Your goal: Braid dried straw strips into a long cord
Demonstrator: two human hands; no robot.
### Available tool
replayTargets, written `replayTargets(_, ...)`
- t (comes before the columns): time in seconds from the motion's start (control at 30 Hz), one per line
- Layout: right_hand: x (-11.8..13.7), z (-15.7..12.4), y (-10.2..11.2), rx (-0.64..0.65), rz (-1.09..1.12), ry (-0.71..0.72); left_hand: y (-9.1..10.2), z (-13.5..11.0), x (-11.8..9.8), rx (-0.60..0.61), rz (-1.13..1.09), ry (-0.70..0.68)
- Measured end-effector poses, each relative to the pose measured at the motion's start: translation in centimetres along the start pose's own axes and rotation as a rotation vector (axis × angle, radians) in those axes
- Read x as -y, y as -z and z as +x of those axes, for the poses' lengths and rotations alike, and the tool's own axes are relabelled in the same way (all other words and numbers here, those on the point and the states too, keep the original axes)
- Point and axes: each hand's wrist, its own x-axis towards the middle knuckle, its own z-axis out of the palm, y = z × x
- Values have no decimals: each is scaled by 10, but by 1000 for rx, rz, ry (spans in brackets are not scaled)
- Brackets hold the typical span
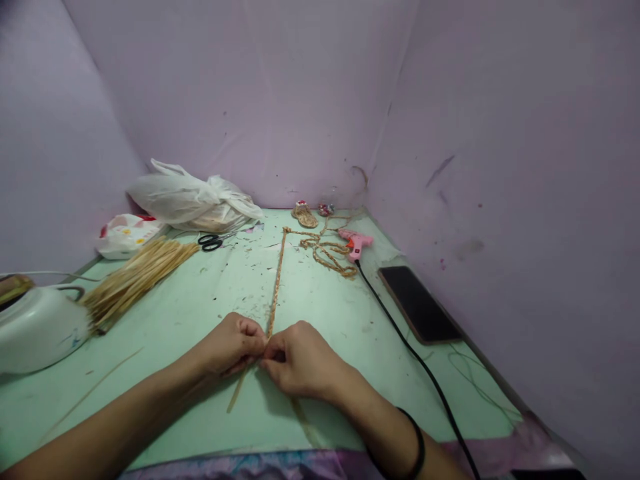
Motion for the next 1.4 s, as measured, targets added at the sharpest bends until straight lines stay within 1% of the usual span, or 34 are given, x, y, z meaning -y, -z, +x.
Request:
replayTargets(0.07, -2, 3, 4, 28, 84, -37, 1, 0, -1, -3, 16, -30)
replayTargets(0.1, -3, 5, 7, 8, 159, -68, 1, 0, -2, -1, 11, -34)
replayTargets(0.2, -8, 11, 12, -144, 489, -185, 3, -2, -4, 35, -23, -4)
replayTargets(0.23, -8, 13, 13, -165, 621, -226, 3, -2, -5, 47, -28, 5)
replayTargets(0.27, -8, 13, 12, -147, 747, -266, 3, -2, -5, 61, -29, 6)
replayTargets(0.3, -7, 13, 11, -98, 854, -302, 4, -2, -5, 72, -26, -4)
replayTargets(0.37, -4, 12, 7, 15, 964, -359, 4, 0, -4, 83, -16, -35)
replayTargets(0.4, -1, 12, 5, 47, 952, -381, 5, 0, -4, 91, -10, -47)
replayTargets(0.43, 1, 12, 3, 50, 908, -400, 5, 1, -4, 101, 1, -57)
replayTargets(0.5, 5, 12, 0, 7, 783, -430, 7, 0, -5, 124, 48, -86)
replayTargets(0.6, 6, 15, -2, -55, 665, -414, 9, -2, -8, 148, 154, -140)
replayTargets(0.8, -4, 19, -7, -149, 559, -370, 12, -3, -8, 8, 376, -150)
replayTargets(0.87, -7, 19, -8, -162, 571, -356, 11, -7, -9, -45, 485, -163)
replayTargets(0.97, -8, 19, -10, -155, 678, -312, 7, -19, -11, -141, 632, -211)
replayTargets(1.07, -8, 18, -11, -158, 800, -314, -3, -30, -6, -154, 719, -310)
replayTargets(1.13, -8, 18, -12, -171, 830, -338, -10, -34, 1, -184, 760, -395)
replayTargets(1.2, -9, 19, -13, -189, 829, -346, -13, -33, 5, -223, 773, -448)
replayTargets(1.27, -9, 19, -13, -196, 826, -344, -12, -30, 5, -196, 730, -441)
replayTargets(1.33, -7, 19, -11, -169, 814, -346, -5, -26, -1, -161, 605, -364)
replayTargets(1.4, -5, 18, -8, -122, 811, -355, 3, -22, -9, -168, 383, -218)
